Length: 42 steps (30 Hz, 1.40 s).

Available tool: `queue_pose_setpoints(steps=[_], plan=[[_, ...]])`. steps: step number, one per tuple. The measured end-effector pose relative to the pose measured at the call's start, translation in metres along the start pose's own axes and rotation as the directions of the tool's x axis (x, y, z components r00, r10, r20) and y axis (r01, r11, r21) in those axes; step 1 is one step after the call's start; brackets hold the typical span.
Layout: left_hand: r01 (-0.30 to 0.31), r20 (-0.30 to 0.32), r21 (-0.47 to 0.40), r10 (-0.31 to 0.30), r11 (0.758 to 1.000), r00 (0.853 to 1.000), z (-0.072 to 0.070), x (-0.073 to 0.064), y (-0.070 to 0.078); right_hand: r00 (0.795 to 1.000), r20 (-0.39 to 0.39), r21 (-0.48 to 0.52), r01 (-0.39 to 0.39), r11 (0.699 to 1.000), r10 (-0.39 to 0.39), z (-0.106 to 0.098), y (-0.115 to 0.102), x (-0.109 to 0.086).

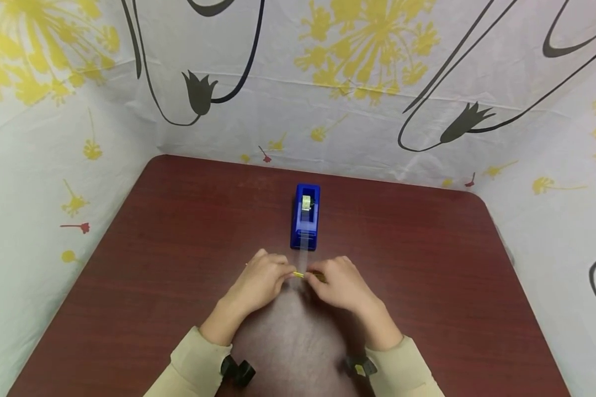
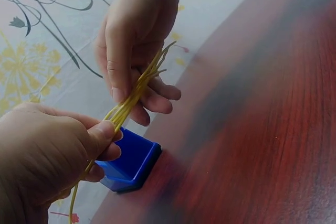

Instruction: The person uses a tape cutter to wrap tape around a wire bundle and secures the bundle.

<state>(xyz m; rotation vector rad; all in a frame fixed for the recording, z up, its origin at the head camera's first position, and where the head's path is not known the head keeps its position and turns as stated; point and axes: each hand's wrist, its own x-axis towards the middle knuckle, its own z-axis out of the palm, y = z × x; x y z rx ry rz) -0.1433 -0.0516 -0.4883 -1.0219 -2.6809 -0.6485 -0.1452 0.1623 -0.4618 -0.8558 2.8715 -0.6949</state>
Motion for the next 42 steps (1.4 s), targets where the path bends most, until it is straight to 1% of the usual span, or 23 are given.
queue_pose_setpoints(steps=[4,6,8,12,15,18,21,23,25,27,30,32,34,39,42], plan=[[-0.025,-0.035,0.019,0.026,1.000,0.999,0.002,0.000,0.000,0.995,0.095,0.017,-0.008,1.000,0.006,-0.003,-0.002,0.001],[-0.033,-0.052,0.025,0.034,0.999,0.998,0.002,0.000,0.000,0.991,0.131,0.043,-0.023,0.999,0.017,-0.004,-0.003,0.001],[-0.038,-0.064,0.029,0.040,0.999,0.997,0.003,0.000,-0.001,0.990,0.138,0.077,-0.036,0.996,0.025,-0.004,-0.004,0.002],[-0.040,-0.071,0.025,0.042,0.999,0.997,0.004,-0.001,-0.001,0.989,0.132,0.142,-0.085,0.986,0.066,-0.001,-0.003,0.001],[-0.037,-0.068,0.020,0.038,0.999,0.997,0.004,-0.001,-0.001,0.984,0.148,0.216,-0.134,0.967,0.103,0.002,-0.001,0.000],[-0.032,-0.065,0.016,0.033,0.999,0.997,0.005,-0.001,-0.002,0.980,0.166,0.331,-0.163,0.929,0.113,0.005,0.002,0.000],[-0.028,-0.067,0.009,0.029,1.000,0.997,0.005,-0.001,-0.002,0.976,0.187,0.476,-0.191,0.858,0.114,0.008,0.004,0.000],[-0.023,-0.066,0.006,0.023,1.000,0.998,0.005,-0.002,-0.002,0.973,0.197,0.546,-0.210,0.811,0.120,0.009,0.006,0.001],[-0.016,-0.063,0.006,0.016,1.000,0.998,0.005,-0.002,-0.003,0.968,0.214,0.593,-0.237,0.769,0.133,0.009,0.007,0.001],[-0.007,-0.055,0.004,0.007,1.000,0.998,0.004,-0.002,-0.002,0.963,0.225,0.612,-0.256,0.749,0.146,0.009,0.009,0.001],[0.004,-0.042,-0.005,-0.004,1.000,0.999,0.004,-0.001,-0.001,0.960,0.236,0.609,-0.269,0.746,0.153,0.007,0.009,0.001],[0.009,-0.034,-0.012,-0.010,1.000,0.999,0.004,-0.001,-0.001,0.961,0.229,0.596,-0.266,0.758,0.158,0.007,0.009,0.001],[0.012,-0.029,-0.017,-0.012,1.000,0.999,0.005,0.000,0.000,0.964,0.206,0.571,-0.256,0.780,0.165,0.007,0.008,0.001],[0.016,-0.027,-0.006,-0.016,1.000,1.000,0.005,0.000,0.001,0.975,0.124,0.472,-0.223,0.853,0.186,0.007,0.004,0.002],[0.021,-0.022,-0.008,-0.021,1.000,1.000,0.004,-0.001,0.000,0.975,0.103,0.420,-0.223,0.880,0.198,0.006,0.002,0.002]])
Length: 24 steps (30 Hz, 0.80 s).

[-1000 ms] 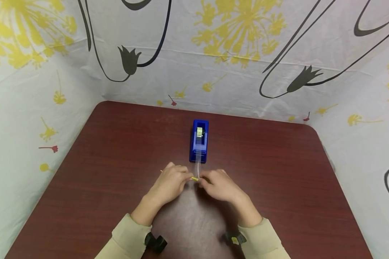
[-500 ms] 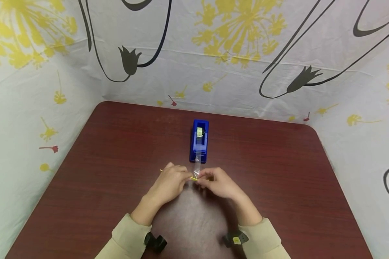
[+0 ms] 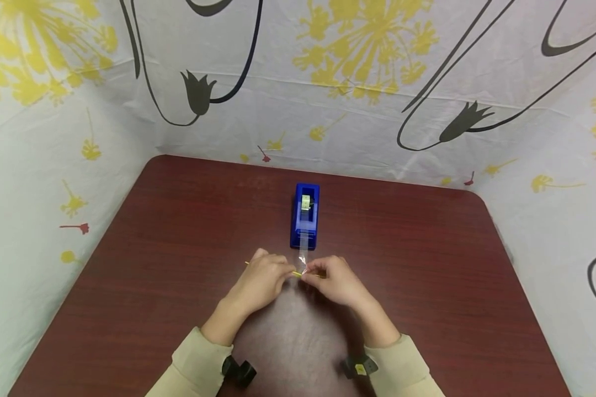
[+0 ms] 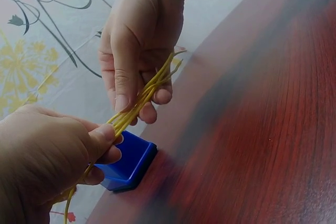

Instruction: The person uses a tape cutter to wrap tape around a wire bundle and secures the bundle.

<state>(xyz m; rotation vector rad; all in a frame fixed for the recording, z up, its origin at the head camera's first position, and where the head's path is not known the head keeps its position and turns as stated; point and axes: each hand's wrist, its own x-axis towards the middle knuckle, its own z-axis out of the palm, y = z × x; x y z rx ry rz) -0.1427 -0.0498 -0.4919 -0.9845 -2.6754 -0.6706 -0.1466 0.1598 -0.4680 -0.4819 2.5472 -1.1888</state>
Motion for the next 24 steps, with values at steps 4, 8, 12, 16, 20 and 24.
queue_pose_setpoints(steps=[4,8,12,16,20,24], plan=[[0.013,0.022,-0.024,-0.012,1.000,1.000,-0.0008,-0.0004,0.0002,1.000,0.007,-0.063,0.002,0.998,-0.002,-0.0015,-0.0024,-0.0020],[0.028,0.047,-0.044,-0.026,0.999,0.999,-0.0019,-0.0006,0.0006,0.998,-0.002,-0.137,0.055,0.989,-0.055,-0.0020,-0.0027,-0.0047],[0.045,0.069,-0.064,-0.040,0.997,0.997,-0.0034,-0.0002,0.0020,0.993,-0.046,-0.193,0.099,0.976,-0.110,-0.0011,-0.0023,-0.0066],[0.059,0.085,-0.079,-0.053,0.995,0.995,-0.0044,-0.0003,0.0034,0.989,-0.076,-0.209,0.109,0.972,-0.127,-0.0004,-0.0021,-0.0082],[0.060,0.080,-0.081,-0.054,0.995,0.995,-0.0041,-0.0013,0.0035,0.983,-0.090,-0.256,0.134,0.957,-0.162,0.0001,-0.0009,-0.0095],[0.056,0.065,-0.081,-0.051,0.995,0.997,-0.0040,-0.0031,0.0028,0.963,-0.092,-0.329,0.210,0.921,-0.252,0.0003,0.0022,-0.0104]])
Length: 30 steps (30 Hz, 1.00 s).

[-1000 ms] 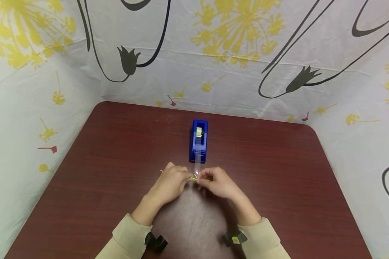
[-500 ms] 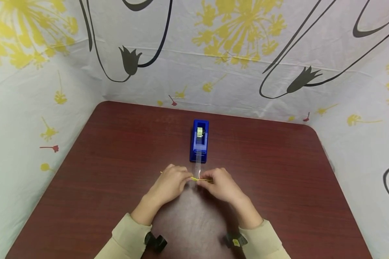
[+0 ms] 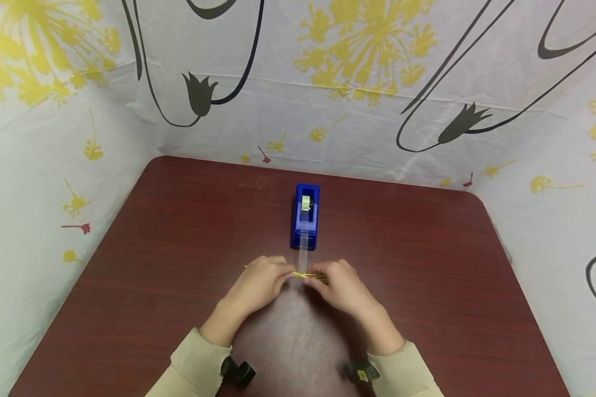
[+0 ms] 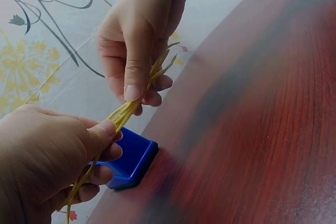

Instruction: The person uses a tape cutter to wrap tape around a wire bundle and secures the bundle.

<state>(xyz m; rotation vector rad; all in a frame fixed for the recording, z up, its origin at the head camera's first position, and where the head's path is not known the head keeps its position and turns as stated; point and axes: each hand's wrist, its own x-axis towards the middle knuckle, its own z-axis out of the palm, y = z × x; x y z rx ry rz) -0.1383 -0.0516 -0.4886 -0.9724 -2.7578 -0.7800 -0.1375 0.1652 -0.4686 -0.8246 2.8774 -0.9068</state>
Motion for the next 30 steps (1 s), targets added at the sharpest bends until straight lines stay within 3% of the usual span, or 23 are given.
queue_pose_setpoints(steps=[5,12,21,30], plan=[[-0.004,-0.015,-0.015,0.004,1.000,1.000,0.0012,-0.0028,-0.0016,0.990,-0.045,-0.078,0.131,0.988,-0.135,0.0031,0.0051,-0.0016],[-0.036,-0.035,0.001,0.036,0.999,0.999,0.0037,-0.0050,-0.0033,0.971,-0.080,-0.130,0.214,0.968,-0.225,0.0045,0.0093,-0.0031],[-0.094,-0.086,0.063,0.099,0.994,0.991,0.0038,-0.0061,-0.0040,0.969,-0.087,-0.153,0.218,0.964,-0.233,0.0043,0.0090,-0.0046],[-0.045,-0.045,0.014,0.046,0.999,0.998,0.0004,-0.0041,-0.0011,0.968,-0.104,-0.144,0.212,0.967,-0.228,0.0015,0.0083,-0.0042]])
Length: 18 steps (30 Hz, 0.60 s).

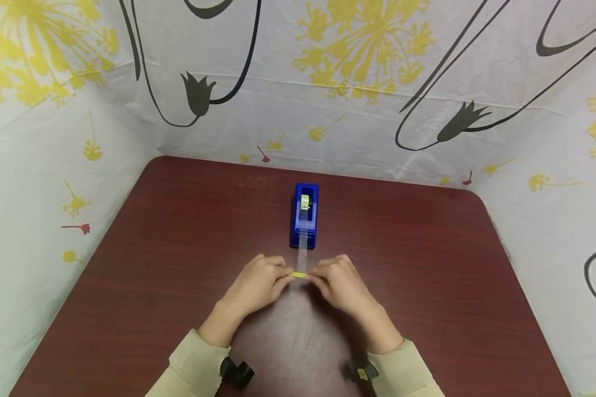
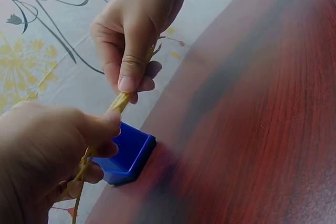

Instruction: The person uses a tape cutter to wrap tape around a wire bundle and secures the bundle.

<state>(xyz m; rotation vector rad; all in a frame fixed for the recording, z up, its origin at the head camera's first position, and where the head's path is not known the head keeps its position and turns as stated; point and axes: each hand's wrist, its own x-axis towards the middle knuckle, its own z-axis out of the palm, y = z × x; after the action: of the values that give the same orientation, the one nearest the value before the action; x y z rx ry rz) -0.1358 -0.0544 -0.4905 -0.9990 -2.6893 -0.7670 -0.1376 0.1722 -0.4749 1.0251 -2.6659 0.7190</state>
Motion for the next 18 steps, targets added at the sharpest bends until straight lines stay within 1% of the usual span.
queue_pose_setpoints(steps=[6,9,12,15,18], plan=[[0.052,0.054,-0.020,-0.051,0.998,0.997,-0.0009,0.0025,0.0020,0.999,-0.041,-0.009,0.026,1.000,-0.026,0.0039,0.0018,-0.0016],[0.067,0.072,-0.024,-0.065,0.997,0.995,-0.0003,0.0036,0.0022,0.997,-0.062,-0.015,0.037,0.999,-0.038,0.0057,0.0028,-0.0023],[0.065,0.077,-0.020,-0.063,0.998,0.995,0.0006,0.0041,0.0019,0.996,-0.080,-0.011,0.043,0.999,-0.044,0.0071,0.0033,-0.0028],[0.052,0.071,-0.010,-0.052,0.999,0.996,0.0015,0.0044,0.0013,0.995,-0.095,0.015,0.043,0.999,-0.041,0.0075,0.0035,-0.0032],[0.044,0.066,-0.005,-0.043,0.999,0.997,0.0021,0.0043,0.0006,0.995,-0.094,0.057,0.017,0.998,-0.012,0.0066,0.0030,-0.0035]])
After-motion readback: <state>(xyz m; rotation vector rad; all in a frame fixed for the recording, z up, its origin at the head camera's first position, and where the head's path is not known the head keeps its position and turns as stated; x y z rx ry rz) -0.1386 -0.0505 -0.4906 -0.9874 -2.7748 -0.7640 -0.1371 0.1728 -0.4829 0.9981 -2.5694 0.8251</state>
